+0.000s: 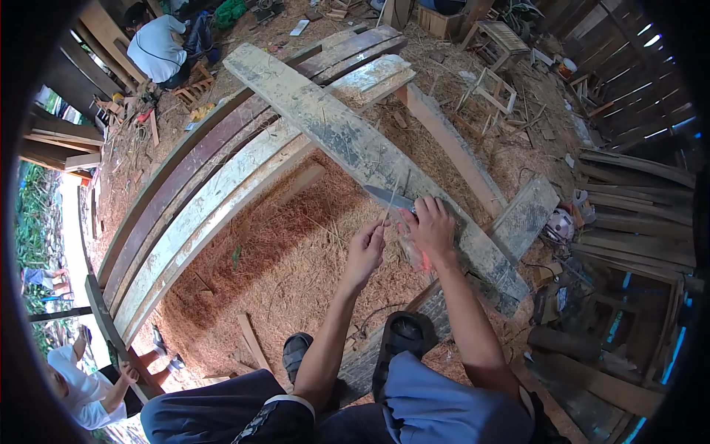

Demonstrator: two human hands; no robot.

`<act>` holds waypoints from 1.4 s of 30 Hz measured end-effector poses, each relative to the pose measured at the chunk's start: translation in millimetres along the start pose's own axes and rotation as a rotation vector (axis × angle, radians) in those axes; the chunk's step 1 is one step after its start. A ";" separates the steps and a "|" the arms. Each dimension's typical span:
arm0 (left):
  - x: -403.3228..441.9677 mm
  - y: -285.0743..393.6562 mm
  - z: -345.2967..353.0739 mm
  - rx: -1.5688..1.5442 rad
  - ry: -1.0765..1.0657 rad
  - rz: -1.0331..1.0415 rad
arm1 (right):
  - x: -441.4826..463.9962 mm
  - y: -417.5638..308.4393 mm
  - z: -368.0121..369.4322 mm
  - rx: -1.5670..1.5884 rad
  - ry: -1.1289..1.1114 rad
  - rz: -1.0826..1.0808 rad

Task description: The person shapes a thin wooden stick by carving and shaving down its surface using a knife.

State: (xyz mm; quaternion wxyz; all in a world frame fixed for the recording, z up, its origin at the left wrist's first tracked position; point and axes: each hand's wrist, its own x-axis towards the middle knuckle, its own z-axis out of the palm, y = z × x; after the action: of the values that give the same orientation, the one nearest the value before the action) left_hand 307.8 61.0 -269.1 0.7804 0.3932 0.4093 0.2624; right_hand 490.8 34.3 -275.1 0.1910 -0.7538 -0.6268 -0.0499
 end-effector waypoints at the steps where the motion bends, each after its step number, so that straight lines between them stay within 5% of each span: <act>1: -4.3 -1.0 0.0 0.016 -0.003 -0.005 | 0.0 -0.6 -0.3 -0.008 0.003 0.018; 15: -47.6 -5.9 -12.9 0.049 0.034 -0.053 | -2.4 2.2 5.5 -0.101 -0.018 -0.012; 37: 6.7 9.9 3.4 0.084 -0.016 0.019 | -2.8 3.4 0.9 0.002 0.026 -0.067; 42: -18.5 -9.9 -10.8 0.084 -0.006 -0.007 | 2.7 4.2 8.7 -0.132 0.083 0.065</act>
State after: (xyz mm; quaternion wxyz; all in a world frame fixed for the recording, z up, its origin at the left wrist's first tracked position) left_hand 289.8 46.4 -273.1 0.7655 0.4249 0.4187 0.2413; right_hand 494.0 39.2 -283.2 0.1684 -0.7819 -0.5889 -0.1161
